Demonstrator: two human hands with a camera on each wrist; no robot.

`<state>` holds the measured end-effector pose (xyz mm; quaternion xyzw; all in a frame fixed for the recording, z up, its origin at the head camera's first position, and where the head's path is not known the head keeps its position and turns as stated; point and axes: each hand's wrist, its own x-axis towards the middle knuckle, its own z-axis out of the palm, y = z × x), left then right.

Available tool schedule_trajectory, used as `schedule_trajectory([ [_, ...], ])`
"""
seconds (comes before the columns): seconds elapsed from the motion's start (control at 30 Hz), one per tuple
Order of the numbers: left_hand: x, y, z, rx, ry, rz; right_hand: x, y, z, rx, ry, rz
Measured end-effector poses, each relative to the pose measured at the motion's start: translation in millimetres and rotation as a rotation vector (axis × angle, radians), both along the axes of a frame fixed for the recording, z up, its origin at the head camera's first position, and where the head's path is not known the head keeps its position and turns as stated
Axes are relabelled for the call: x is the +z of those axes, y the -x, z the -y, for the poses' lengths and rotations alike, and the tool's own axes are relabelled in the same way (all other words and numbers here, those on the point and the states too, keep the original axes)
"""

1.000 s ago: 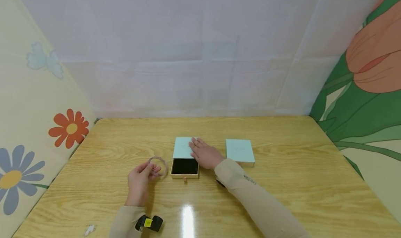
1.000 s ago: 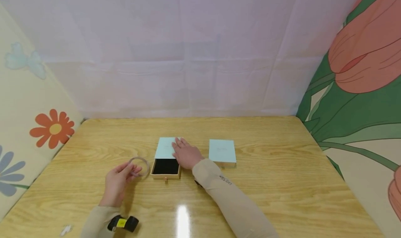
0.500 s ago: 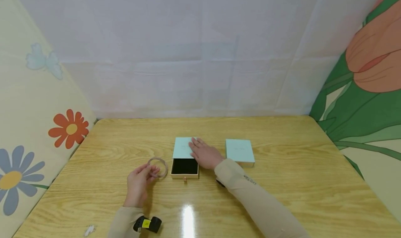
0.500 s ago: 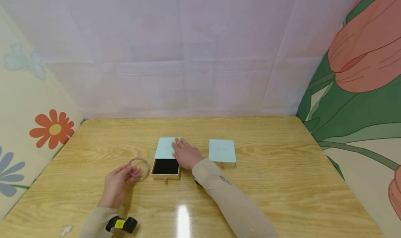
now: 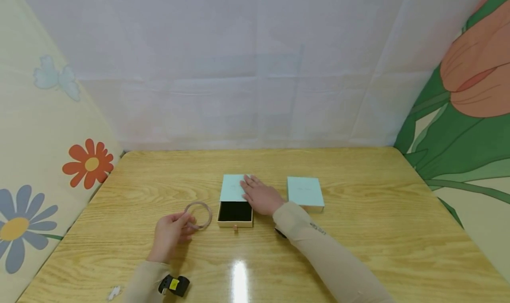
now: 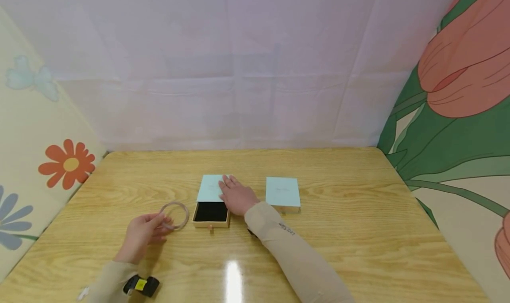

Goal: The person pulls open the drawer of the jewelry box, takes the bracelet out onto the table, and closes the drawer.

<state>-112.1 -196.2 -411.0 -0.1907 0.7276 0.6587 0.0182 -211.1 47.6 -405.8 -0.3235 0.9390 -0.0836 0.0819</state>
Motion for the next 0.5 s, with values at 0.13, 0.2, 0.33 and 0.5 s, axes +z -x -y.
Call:
schedule_trajectory([
  [0.13,0.5,1.1,4.9,-0.063,0.09,0.04,0.9,-0.4,-0.1,0.0,-0.002,0.001],
  [0.2,1.0,1.7,6.8,-0.091,0.13,0.056,1.4,-0.8,-0.2,-0.001,-0.006,0.001],
  [0.33,1.9,3.4,10.3,-0.129,0.199,0.085,1.8,-1.5,0.0,-0.003,-0.011,-0.003],
  [0.5,2.4,7.7,13.3,-0.178,0.261,0.117,1.8,-1.4,0.5,-0.008,-0.013,-0.003],
])
